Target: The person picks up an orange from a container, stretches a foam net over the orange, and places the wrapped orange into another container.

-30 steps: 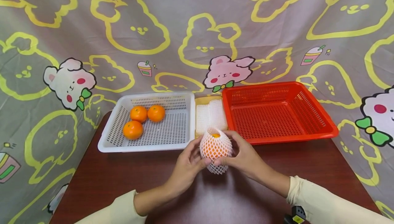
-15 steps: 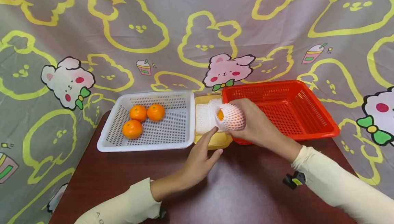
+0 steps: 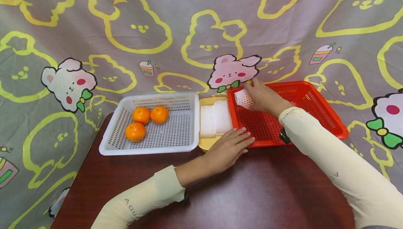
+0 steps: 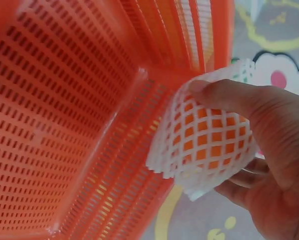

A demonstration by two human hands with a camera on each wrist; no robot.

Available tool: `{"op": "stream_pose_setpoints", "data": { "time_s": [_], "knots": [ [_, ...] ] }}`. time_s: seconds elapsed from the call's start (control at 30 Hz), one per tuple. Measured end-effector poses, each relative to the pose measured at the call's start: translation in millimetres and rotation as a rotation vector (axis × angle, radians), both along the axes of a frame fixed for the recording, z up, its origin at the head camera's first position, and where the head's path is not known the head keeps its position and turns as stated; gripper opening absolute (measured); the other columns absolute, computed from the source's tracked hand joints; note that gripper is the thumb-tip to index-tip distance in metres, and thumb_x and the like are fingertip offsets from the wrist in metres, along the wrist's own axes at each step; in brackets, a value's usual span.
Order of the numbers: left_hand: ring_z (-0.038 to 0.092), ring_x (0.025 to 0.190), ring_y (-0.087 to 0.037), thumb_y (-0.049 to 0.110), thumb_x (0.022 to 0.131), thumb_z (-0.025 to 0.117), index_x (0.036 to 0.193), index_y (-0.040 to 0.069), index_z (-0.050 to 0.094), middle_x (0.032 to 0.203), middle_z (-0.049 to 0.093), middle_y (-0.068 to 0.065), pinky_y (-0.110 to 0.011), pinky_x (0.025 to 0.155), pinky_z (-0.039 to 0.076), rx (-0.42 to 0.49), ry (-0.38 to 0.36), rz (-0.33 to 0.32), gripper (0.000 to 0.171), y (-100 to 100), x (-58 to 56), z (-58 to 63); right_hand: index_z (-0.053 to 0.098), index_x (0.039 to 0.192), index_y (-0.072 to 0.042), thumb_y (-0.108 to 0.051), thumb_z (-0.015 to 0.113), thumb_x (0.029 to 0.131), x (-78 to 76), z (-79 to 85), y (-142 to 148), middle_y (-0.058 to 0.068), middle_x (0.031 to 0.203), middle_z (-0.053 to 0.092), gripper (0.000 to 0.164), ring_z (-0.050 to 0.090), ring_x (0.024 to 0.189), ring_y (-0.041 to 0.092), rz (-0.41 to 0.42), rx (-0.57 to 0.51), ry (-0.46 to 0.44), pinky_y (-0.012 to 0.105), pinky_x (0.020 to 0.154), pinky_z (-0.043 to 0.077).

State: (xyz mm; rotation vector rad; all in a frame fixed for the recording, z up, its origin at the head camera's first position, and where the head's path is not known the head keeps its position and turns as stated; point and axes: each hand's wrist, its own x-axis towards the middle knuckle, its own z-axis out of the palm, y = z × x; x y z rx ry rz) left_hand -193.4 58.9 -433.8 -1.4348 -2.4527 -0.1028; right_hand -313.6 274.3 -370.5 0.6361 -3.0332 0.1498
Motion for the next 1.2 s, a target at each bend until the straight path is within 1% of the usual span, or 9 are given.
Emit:
{"op": "stream_pose_setpoints", "data": {
  "time_s": [0.17, 0.3, 0.4, 0.53, 0.6, 0.73, 0.9, 1.07, 1.2],
  "knots": [
    [0.036, 0.141, -0.019, 0.027, 0.101, 0.047, 0.144, 0.023, 0.044, 0.146, 0.047, 0.001, -0.036, 0.117, 0.027, -0.111, 0.002, -0.027, 0.043, 1, -3.7, -2.8, 0.035, 0.141, -0.004, -0.018, 0.084, 0.073, -19.7, -2.9, 0, 0.031, 0.139, 0.026, 0.085, 0.032, 0.128, 0.047, -0.074, 0.027, -0.191, 0.060, 0.096, 0.042],
    [0.034, 0.142, -0.018, 0.022, 0.102, 0.045, 0.147, 0.024, 0.039, 0.149, 0.043, 0.002, -0.037, 0.117, 0.026, -0.191, 0.027, -0.036, 0.045, 3, -8.0, -3.9, 0.036, 0.139, -0.002, -0.020, 0.084, 0.073, -31.7, -7.8, -2, 0.032, 0.143, 0.022, 0.084, 0.028, 0.131, 0.049, -0.109, 0.083, -0.278, 0.062, 0.097, 0.041],
    [0.032, 0.143, -0.018, 0.021, 0.100, 0.049, 0.147, 0.023, 0.040, 0.150, 0.042, 0.002, -0.038, 0.118, 0.024, -0.196, 0.012, -0.054, 0.048, 5, -14.2, -2.9, 0.039, 0.137, 0.000, -0.024, 0.085, 0.071, -38.1, -13.0, -2, 0.031, 0.142, 0.027, 0.083, 0.031, 0.131, 0.047, -0.108, 0.130, -0.285, 0.062, 0.099, 0.039],
    [0.030, 0.144, -0.018, 0.024, 0.099, 0.052, 0.146, 0.021, 0.041, 0.150, 0.042, 0.000, -0.036, 0.119, 0.021, -0.174, -0.037, -0.092, 0.049, 6, -21.7, -2.8, 0.045, 0.132, 0.001, -0.025, 0.085, 0.070, -40.6, -21.2, -4, 0.028, 0.145, 0.029, 0.078, 0.029, 0.134, 0.046, -0.092, 0.127, -0.283, 0.062, 0.102, 0.037],
    [0.030, 0.144, -0.018, 0.022, 0.099, 0.051, 0.146, 0.019, 0.040, 0.150, 0.042, -0.001, -0.036, 0.119, 0.021, -0.177, -0.058, -0.106, 0.049, 6, -23.1, -3.3, 0.047, 0.132, 0.000, -0.025, 0.085, 0.070, -39.9, -25.3, -7, 0.027, 0.146, 0.031, 0.076, 0.027, 0.136, 0.046, -0.084, 0.138, -0.287, 0.062, 0.104, 0.035],
    [0.030, 0.143, -0.016, 0.017, 0.099, 0.051, 0.147, 0.018, 0.039, 0.150, 0.042, 0.001, -0.035, 0.119, 0.020, -0.196, -0.089, -0.116, 0.050, 7, -24.0, -4.8, 0.046, 0.136, -0.002, -0.024, 0.084, 0.071, -37.7, -32.6, -10, 0.026, 0.144, 0.038, 0.079, 0.028, 0.136, 0.047, -0.086, 0.171, -0.303, 0.063, 0.106, 0.032],
    [0.031, 0.143, -0.014, 0.018, 0.098, 0.052, 0.147, 0.019, 0.040, 0.149, 0.043, 0.002, -0.034, 0.119, 0.020, -0.196, -0.081, -0.098, 0.050, 7, -24.5, -5.1, 0.043, 0.140, -0.003, -0.019, 0.085, 0.071, -37.2, -36.9, -14, 0.027, 0.144, 0.038, 0.083, 0.032, 0.134, 0.047, -0.107, 0.160, -0.322, 0.064, 0.103, 0.034],
    [0.034, 0.142, -0.014, 0.017, 0.098, 0.053, 0.145, 0.019, 0.043, 0.148, 0.045, 0.002, -0.034, 0.119, 0.022, -0.160, -0.071, -0.102, 0.048, 6, -25.2, -6.4, 0.040, 0.143, -0.003, -0.017, 0.085, 0.070, -37.5, -39.5, -16, 0.029, 0.145, 0.035, 0.087, 0.030, 0.134, 0.048, -0.113, 0.167, -0.339, 0.065, 0.101, 0.035],
    [0.035, 0.141, -0.014, 0.017, 0.098, 0.053, 0.144, 0.020, 0.045, 0.147, 0.046, 0.002, -0.034, 0.118, 0.023, -0.139, -0.062, -0.101, 0.047, 5, -26.6, -8.0, 0.039, 0.144, -0.004, -0.016, 0.085, 0.071, -37.1, -39.1, -17, 0.029, 0.146, 0.033, 0.087, 0.028, 0.136, 0.047, -0.131, 0.145, -0.351, 0.065, 0.103, 0.033]
  ]
}}
